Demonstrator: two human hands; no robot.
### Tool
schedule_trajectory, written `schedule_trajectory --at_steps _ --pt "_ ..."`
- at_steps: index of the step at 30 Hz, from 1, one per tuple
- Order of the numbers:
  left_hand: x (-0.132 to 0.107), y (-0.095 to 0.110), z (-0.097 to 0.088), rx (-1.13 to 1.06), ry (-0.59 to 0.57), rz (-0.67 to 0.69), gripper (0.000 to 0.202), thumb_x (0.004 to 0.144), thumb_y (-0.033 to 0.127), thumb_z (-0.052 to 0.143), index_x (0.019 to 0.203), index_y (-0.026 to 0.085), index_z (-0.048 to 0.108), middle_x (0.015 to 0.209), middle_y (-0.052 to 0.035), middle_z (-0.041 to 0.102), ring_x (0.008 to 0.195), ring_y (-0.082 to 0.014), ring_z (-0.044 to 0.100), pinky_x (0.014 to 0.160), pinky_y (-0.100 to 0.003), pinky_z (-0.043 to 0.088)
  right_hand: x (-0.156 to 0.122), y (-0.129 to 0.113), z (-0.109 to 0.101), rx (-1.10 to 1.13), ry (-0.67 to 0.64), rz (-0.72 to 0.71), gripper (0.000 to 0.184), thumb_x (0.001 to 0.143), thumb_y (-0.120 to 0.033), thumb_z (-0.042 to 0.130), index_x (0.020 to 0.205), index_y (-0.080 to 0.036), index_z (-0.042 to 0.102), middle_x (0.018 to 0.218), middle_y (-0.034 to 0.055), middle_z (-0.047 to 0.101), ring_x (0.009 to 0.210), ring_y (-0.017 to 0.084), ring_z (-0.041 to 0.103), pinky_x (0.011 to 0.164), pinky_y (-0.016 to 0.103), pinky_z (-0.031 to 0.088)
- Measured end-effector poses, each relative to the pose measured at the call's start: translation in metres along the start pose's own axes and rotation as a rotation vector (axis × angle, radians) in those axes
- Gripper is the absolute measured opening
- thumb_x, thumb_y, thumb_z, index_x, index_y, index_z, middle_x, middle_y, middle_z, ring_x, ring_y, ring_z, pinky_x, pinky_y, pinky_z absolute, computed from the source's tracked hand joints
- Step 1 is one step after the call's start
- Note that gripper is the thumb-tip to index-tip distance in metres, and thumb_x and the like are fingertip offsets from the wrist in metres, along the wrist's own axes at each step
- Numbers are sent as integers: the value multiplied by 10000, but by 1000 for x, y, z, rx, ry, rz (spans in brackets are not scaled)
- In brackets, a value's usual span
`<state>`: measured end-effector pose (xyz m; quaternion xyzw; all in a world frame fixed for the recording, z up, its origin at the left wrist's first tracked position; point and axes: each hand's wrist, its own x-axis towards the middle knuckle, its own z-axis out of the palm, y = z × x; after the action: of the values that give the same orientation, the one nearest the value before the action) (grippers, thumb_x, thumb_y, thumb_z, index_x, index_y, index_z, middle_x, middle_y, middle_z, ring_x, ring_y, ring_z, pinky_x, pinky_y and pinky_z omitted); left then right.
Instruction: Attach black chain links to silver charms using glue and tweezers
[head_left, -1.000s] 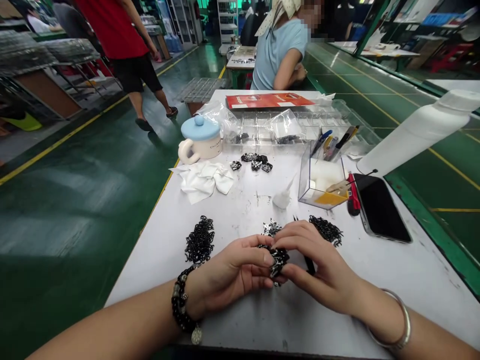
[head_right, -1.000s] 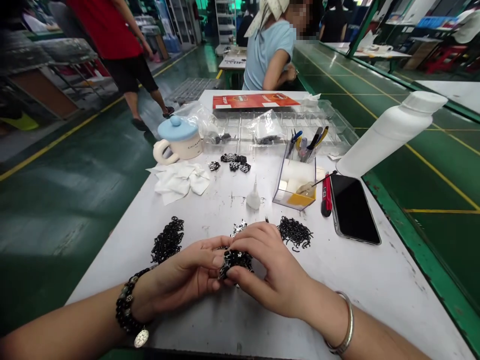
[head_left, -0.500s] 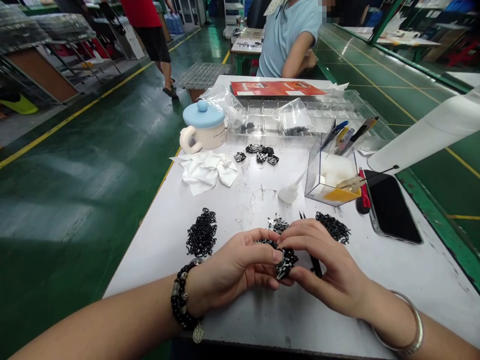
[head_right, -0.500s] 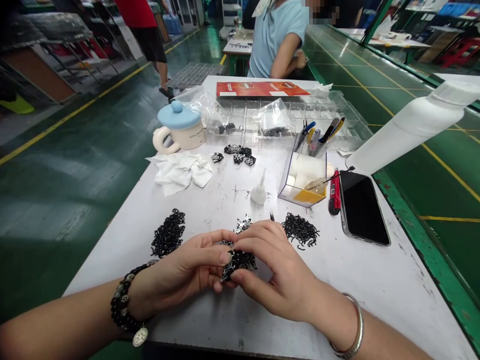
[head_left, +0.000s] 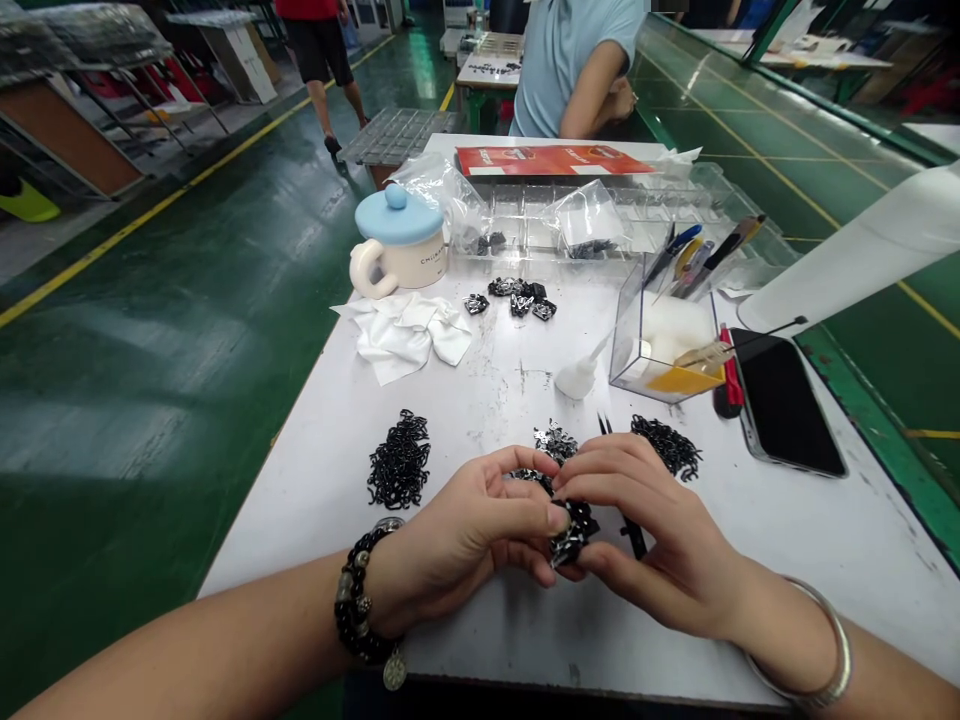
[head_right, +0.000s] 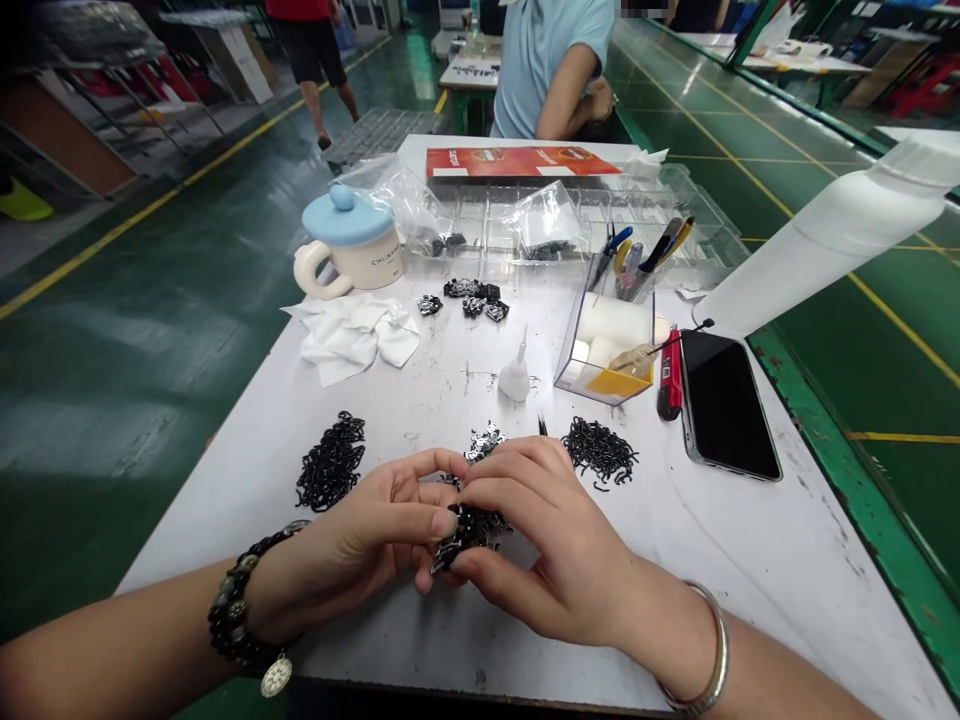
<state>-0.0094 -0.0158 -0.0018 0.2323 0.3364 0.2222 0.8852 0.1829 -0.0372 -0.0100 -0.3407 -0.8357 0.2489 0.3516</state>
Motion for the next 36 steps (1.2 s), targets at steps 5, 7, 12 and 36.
schedule_trajectory --at_steps 5,7,12,36 --pt "0 -1 0 -1 7 13 353 705 106 710 992 146 509 611 41 564 492 -72 559 448 -163 509 0 -1 -1 13 -1 -17 274 841 -301 603 1055 -142 539 985 69 599 977 198 496 887 403 384" --pt "1 -1 0 -5 1 9 355 700 107 717 985 148 509 614 42 561 495 -69 554 450 -162 513 0 -1 -1 11 -4 -24 280 840 -304 604 1059 -141 537 987 69 600 978 199 495 883 401 383" --pt "2 -2 0 -23 -31 1 327 725 105 695 982 148 497 630 30 569 509 -77 584 455 -150 513 1 -2 -1 5 -3 -25 277 848 -306 591 1066 -144 536 987 66 605 975 197 499 888 401 379" --pt "2 0 -2 -36 -61 -47 319 782 131 643 1067 134 499 690 -10 595 598 -104 632 505 -159 534 0 0 -1 3 -9 -16 261 836 -256 596 1063 -146 533 987 62 599 973 190 497 889 399 389"
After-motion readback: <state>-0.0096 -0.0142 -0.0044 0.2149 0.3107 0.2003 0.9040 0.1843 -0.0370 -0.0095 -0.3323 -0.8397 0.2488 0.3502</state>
